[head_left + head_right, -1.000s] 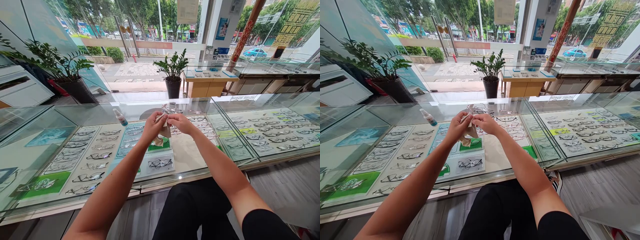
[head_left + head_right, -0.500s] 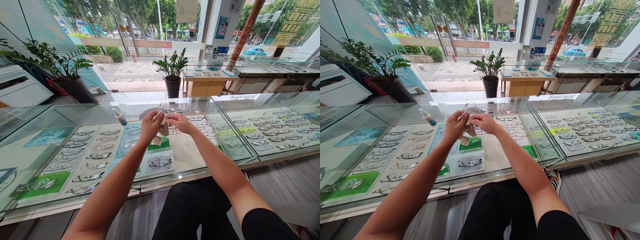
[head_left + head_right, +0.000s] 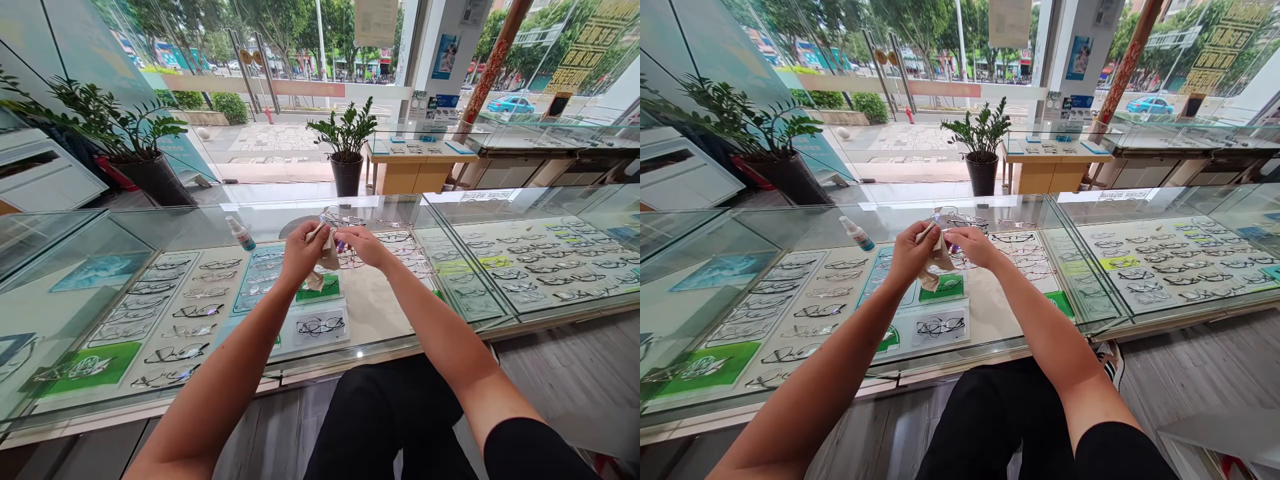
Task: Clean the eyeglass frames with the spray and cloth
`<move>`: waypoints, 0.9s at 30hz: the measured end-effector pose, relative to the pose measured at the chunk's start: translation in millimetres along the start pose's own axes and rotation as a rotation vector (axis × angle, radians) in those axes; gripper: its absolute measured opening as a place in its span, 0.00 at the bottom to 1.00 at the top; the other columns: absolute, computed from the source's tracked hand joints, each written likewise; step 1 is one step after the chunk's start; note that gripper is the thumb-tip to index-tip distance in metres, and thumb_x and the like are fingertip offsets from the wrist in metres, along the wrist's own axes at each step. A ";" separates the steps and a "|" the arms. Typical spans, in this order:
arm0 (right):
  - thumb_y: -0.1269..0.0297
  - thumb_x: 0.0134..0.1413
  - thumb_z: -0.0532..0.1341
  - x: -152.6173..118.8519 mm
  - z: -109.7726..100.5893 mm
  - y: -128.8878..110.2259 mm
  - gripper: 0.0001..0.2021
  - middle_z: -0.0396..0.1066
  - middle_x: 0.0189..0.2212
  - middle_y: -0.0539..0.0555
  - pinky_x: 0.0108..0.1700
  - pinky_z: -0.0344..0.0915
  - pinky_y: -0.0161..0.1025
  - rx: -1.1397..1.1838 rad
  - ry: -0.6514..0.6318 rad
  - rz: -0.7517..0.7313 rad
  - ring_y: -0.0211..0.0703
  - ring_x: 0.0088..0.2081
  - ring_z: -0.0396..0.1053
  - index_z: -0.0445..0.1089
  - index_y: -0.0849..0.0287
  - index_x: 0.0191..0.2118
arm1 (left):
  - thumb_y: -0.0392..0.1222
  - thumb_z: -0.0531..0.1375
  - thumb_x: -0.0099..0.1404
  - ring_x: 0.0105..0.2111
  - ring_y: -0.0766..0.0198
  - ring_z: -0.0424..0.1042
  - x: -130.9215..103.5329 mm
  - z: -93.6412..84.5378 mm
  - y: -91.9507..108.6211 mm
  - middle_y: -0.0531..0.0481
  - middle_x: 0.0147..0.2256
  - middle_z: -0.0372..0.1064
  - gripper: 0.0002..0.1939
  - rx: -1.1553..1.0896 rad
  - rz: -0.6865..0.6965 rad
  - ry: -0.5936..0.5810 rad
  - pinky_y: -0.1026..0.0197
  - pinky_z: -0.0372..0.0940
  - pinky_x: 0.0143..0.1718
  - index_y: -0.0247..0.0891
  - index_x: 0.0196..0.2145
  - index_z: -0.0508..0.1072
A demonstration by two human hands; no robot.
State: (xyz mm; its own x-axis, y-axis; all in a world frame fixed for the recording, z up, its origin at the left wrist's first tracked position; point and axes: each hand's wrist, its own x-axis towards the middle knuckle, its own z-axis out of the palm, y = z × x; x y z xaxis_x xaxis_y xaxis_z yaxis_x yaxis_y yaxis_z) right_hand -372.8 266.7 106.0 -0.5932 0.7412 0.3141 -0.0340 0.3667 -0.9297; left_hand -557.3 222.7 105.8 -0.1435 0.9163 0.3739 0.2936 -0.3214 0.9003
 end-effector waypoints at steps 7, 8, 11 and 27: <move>0.52 0.67 0.59 -0.3 -0.1 -0.9 0.16 0.74 0.33 0.54 0.49 0.69 0.44 0.056 -0.027 0.011 0.46 0.39 0.69 0.74 0.57 0.31 | 0.63 0.70 0.63 0.28 0.62 0.63 1.0 -0.5 -6.3 0.53 0.27 0.68 0.22 0.000 -0.024 -0.006 0.61 0.58 0.29 0.41 0.33 0.75; 0.53 0.66 0.59 -0.1 -0.2 -0.6 0.16 0.75 0.33 0.54 0.49 0.69 0.44 0.064 -0.028 0.014 0.46 0.39 0.69 0.74 0.57 0.32 | 0.64 0.70 0.63 0.28 0.63 0.63 1.0 -0.4 -6.7 0.53 0.27 0.68 0.22 -0.006 -0.027 -0.004 0.61 0.58 0.29 0.41 0.33 0.75; 0.55 0.65 0.59 0.4 -0.3 0.6 0.14 0.74 0.33 0.53 0.49 0.70 0.44 0.074 -0.029 0.013 0.46 0.39 0.70 0.74 0.57 0.31 | 0.64 0.70 0.63 0.26 0.63 0.63 1.0 -0.2 -6.7 0.53 0.26 0.68 0.22 -0.023 -0.043 0.005 0.61 0.58 0.27 0.41 0.33 0.75; 0.57 0.68 0.60 0.8 -2.5 2.2 0.15 0.76 0.34 0.54 0.49 0.67 0.44 0.086 -0.071 0.039 0.45 0.39 0.71 0.76 0.58 0.33 | 0.63 0.70 0.63 0.26 0.64 0.62 0.2 -0.4 -4.5 0.54 0.26 0.66 0.22 -0.022 -0.051 -0.001 0.62 0.57 0.27 0.41 0.32 0.75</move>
State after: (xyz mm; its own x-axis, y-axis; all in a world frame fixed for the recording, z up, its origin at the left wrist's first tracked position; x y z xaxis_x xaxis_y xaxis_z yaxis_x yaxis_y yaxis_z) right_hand -371.3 269.5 104.7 -0.6506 0.7114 0.2655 -0.0770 0.2861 -0.9551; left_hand -559.0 224.2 101.9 -0.1565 0.9319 0.3273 0.2653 -0.2796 0.9228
